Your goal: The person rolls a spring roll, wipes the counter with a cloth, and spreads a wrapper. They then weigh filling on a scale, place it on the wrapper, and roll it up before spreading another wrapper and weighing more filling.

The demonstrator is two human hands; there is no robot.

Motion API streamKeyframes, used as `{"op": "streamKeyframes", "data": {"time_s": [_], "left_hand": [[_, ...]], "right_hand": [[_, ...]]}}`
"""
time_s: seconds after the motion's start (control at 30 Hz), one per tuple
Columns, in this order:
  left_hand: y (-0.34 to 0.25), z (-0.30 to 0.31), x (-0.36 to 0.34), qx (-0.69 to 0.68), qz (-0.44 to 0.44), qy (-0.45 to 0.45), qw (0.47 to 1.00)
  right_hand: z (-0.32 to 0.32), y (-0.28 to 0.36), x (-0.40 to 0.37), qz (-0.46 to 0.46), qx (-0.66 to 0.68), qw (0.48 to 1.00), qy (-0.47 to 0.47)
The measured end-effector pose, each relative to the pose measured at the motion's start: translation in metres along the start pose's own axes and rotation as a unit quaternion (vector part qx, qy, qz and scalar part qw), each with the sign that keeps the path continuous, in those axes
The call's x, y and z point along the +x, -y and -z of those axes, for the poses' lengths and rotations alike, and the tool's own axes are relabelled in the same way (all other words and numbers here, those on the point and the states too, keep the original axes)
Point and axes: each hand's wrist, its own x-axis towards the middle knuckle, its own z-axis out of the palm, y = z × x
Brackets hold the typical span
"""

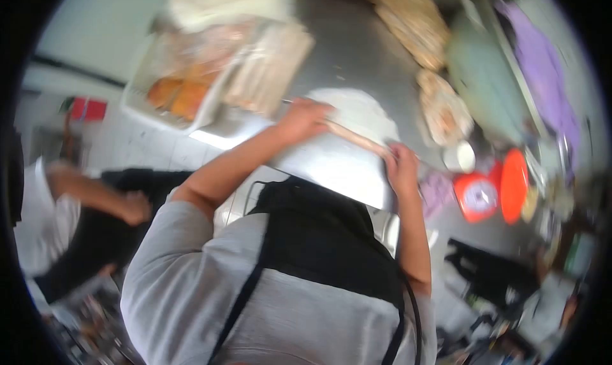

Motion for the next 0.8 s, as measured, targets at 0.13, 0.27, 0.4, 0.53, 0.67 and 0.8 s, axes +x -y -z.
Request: {"op": "streamKeyframes", "data": {"time_s": [0.13, 0.27, 0.4, 0.53, 0.67, 0.8], "left_hand": [[0.0, 0.016, 0.013, 0.036, 0.0, 0.043, 0.998], [0.001, 0.019, 0.025, 0.108, -0.074, 0.015, 0.991], [-0.006, 0.023, 0.031, 0.157, -0.077, 0.064, 0.983], [-0.012, 0.001, 0.025, 0.137, -0.12, 0.011, 0.983], [-0.02, -0.002, 0.019, 0.011, -0.073, 0.02, 0.997], [-0.017, -0.002, 0.022, 0.008, -0.073, 0.035, 0.997]], "right_hand": [[0.001, 0.011, 0.008, -0.043, -0.108, 0.993, 0.006], [-0.013, 0.022, 0.02, -0.009, -0.25, 0.968, -0.019], [-0.039, 0.054, 0.036, 0.097, -0.077, 0.992, -0.022], [-0.048, 0.049, 0.039, 0.088, -0.05, 0.995, 0.019], [-0.043, 0.047, 0.046, 0.08, -0.032, 0.993, 0.077], [-0.05, 0.066, 0.058, 0.095, -0.052, 0.991, 0.079]]}}
